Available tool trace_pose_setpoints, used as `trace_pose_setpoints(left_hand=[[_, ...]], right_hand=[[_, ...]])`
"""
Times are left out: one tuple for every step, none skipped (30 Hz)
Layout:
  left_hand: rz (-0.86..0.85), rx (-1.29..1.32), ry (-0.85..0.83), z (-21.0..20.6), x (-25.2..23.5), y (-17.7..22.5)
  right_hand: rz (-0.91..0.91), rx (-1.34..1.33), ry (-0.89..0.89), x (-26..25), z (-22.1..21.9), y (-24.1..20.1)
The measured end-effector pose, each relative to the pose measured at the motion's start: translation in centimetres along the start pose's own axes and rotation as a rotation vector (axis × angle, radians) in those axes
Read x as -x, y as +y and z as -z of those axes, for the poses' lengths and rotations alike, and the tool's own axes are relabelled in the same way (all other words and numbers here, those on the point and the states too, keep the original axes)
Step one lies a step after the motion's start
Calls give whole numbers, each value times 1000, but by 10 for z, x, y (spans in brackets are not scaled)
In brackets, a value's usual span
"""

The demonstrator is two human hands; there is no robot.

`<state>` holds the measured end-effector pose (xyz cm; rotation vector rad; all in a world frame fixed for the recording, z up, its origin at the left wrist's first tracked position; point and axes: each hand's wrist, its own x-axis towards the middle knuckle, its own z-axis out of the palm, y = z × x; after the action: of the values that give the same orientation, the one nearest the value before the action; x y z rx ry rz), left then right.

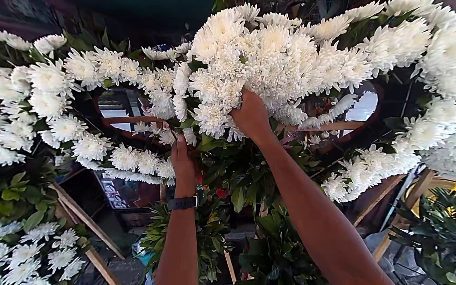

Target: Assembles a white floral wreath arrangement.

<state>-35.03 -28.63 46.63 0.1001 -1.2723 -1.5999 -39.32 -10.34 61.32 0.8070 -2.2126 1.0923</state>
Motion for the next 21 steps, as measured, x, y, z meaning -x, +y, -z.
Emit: trace_pose_setpoints(left_hand=[[-136,-101,71,10,4,7],[-268,-176,105,16,7,19],[-380,-237,114,16,8,35],[-470,-288,96,14,6,50],[-525,-336,50,9,4,66],[-548,-385,-12,2,-2,82],[-534,-427,-81,-6,-9,97],[-502,-447,-152,-16,-19,109],[-458,-444,-228,-27,-27,120],[-388,-425,-303,-37,-35,128],[-292,-399,-365,-47,-39,135],[-203,-374,-386,-57,-43,138],[-127,-343,-387,-64,-46,140],[-83,-318,-374,-69,-48,141],[-72,-298,-362,-73,-49,142],[-80,-280,-357,-76,-50,143],[-92,-260,-360,-79,-51,144],[-107,-240,-362,-83,-50,144],[-120,-220,-358,-86,-51,144],[-124,-206,-355,-89,-51,143],[-126,-197,-364,-90,-52,142]], right_hand=[[41,-51,-42,4,2,9],[78,-104,-72,7,5,17],[113,-182,-83,10,9,23],[131,-280,-90,13,12,26],[138,-382,-77,15,13,28],[131,-456,-44,16,12,26],[121,-498,-7,16,9,23],[113,-515,22,14,6,20],[112,-517,45,13,3,18],[111,-520,56,12,1,16],[103,-525,61,10,-1,14],[91,-533,63,8,-3,13],[81,-544,60,7,-6,13],[72,-557,55,6,-8,14],[64,-567,49,4,-10,14],[54,-571,46,3,-11,13],[47,-572,49,2,-11,13],[43,-576,55,2,-11,12],[42,-576,59,2,-11,11],[40,-576,61,2,-11,10],[38,-578,65,3,-12,10]])
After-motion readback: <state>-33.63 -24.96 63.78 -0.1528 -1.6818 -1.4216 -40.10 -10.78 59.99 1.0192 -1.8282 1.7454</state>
